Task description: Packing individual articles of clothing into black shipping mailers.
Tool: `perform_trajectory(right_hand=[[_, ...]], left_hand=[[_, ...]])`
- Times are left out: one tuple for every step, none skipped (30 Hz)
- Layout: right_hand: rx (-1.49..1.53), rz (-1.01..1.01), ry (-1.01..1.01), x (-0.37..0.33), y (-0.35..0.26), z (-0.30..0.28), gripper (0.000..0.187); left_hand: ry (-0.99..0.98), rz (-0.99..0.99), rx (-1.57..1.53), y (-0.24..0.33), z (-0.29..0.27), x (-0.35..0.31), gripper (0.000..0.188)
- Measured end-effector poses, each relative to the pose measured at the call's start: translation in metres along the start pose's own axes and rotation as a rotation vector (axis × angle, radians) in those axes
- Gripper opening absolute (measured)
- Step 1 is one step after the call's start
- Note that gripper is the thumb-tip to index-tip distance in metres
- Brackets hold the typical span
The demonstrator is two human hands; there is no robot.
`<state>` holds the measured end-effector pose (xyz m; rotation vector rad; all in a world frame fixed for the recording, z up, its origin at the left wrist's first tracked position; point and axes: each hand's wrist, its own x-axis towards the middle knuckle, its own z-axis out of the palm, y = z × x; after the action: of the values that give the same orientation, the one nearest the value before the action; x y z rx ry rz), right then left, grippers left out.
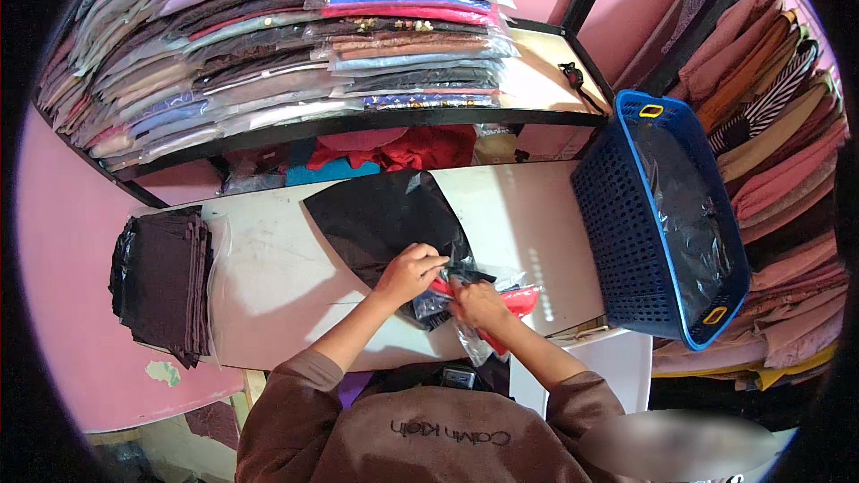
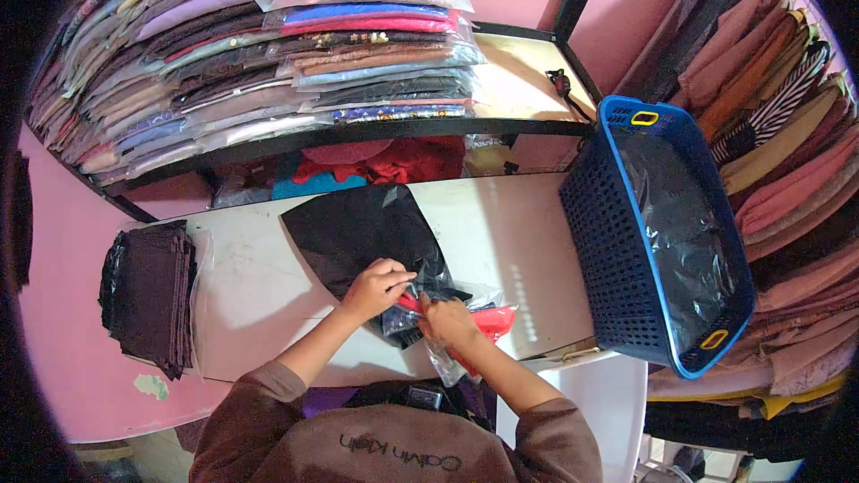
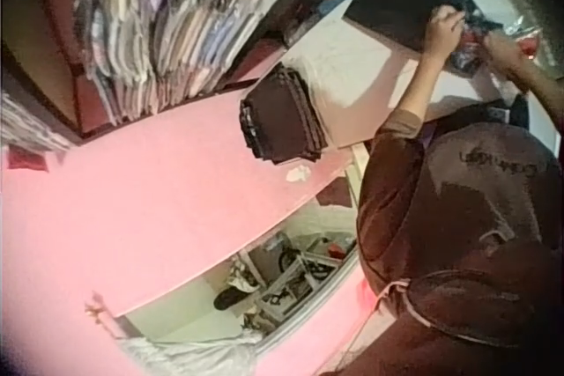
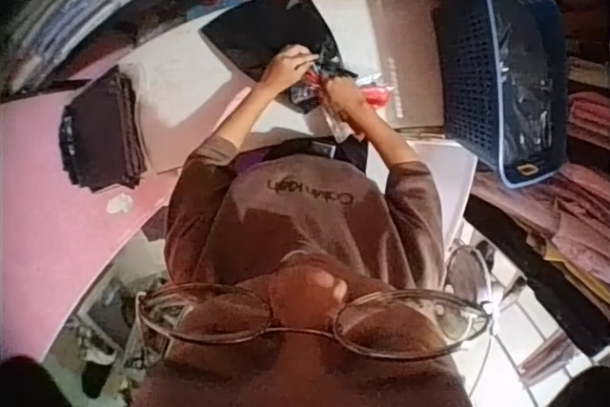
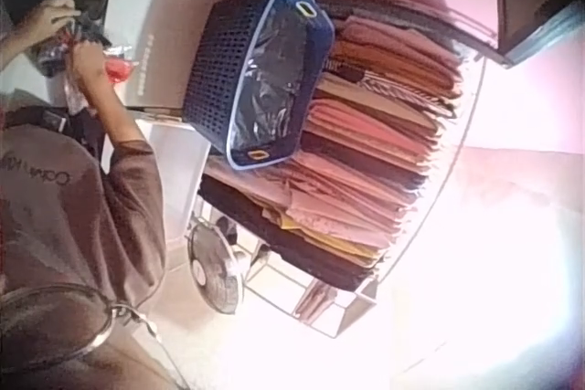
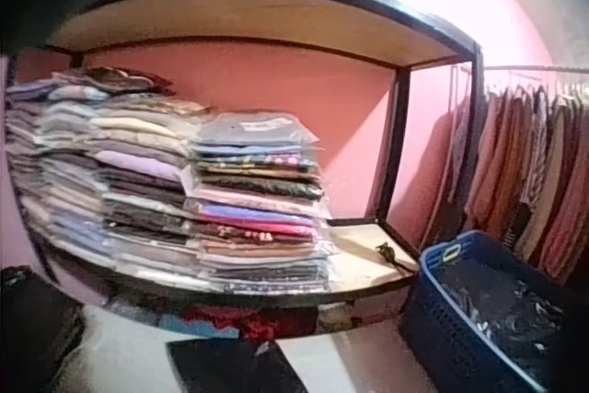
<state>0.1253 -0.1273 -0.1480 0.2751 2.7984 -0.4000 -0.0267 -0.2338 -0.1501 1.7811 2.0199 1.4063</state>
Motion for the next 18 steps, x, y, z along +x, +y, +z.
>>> perform_trajectory(right_hand=[[0.000,0.003,0.004,0.002,0.001,0.001,0.053],[0.053,0.081,0.112,0.004,0.003,0.003,0.049],[0.107,0.160,0.219,0.005,0.004,0.004,0.045],[0.141,0.173,0.215,0.003,0.002,-0.006,0.040],[0.142,0.172,0.215,0.003,0.000,-0.008,0.040],[0.145,0.185,0.228,0.003,-0.001,-0.009,0.038],[0.146,0.205,0.245,0.003,0.000,-0.010,0.037],[0.146,0.211,0.247,0.003,0.003,-0.008,0.037],[0.163,0.329,0.281,0.005,0.009,-0.003,0.036],[0.181,0.441,0.313,0.006,0.012,-0.003,0.035],[0.181,0.440,0.314,0.005,0.016,-0.004,0.035],[0.171,0.427,0.341,0.003,0.021,-0.006,0.035],[0.162,0.419,0.367,0.000,0.023,-0.007,0.035],[0.150,0.396,0.353,-0.001,0.021,-0.009,0.036],[0.151,0.398,0.354,-0.001,0.019,-0.009,0.036],[0.131,0.342,0.305,-0.001,0.016,-0.007,0.037],[0.111,0.286,0.256,-0.001,0.012,-0.005,0.038],[0.094,0.265,0.273,0.000,0.009,0.003,0.041]], left_hand=[[-0.001,0.005,0.000,0.004,0.002,0.000,0.022],[0.019,0.041,0.079,0.007,0.004,0.000,0.022],[0.040,0.078,0.158,0.010,0.006,0.001,0.022],[0.075,0.097,0.168,0.014,0.007,0.002,0.023],[0.075,0.097,0.169,0.016,0.008,0.004,0.023],[0.086,0.138,0.170,0.017,0.009,0.007,0.022],[0.095,0.185,0.167,0.018,0.010,0.011,0.021],[0.093,0.189,0.163,0.020,0.011,0.012,0.021],[0.110,0.202,0.191,0.021,0.012,0.014,0.021],[0.129,0.210,0.224,0.022,0.012,0.014,0.021],[0.130,0.210,0.225,0.021,0.012,0.014,0.021],[0.130,0.182,0.239,0.019,0.010,0.013,0.021],[0.128,0.155,0.249,0.018,0.010,0.011,0.021],[0.110,0.103,0.231,0.015,0.012,0.009,0.021],[0.109,0.105,0.230,0.014,0.014,0.007,0.021],[0.115,0.092,0.204,0.016,0.017,0.009,0.020],[0.121,0.078,0.180,0.017,0.021,0.010,0.020],[0.138,0.103,0.228,0.019,0.024,0.011,0.019]])
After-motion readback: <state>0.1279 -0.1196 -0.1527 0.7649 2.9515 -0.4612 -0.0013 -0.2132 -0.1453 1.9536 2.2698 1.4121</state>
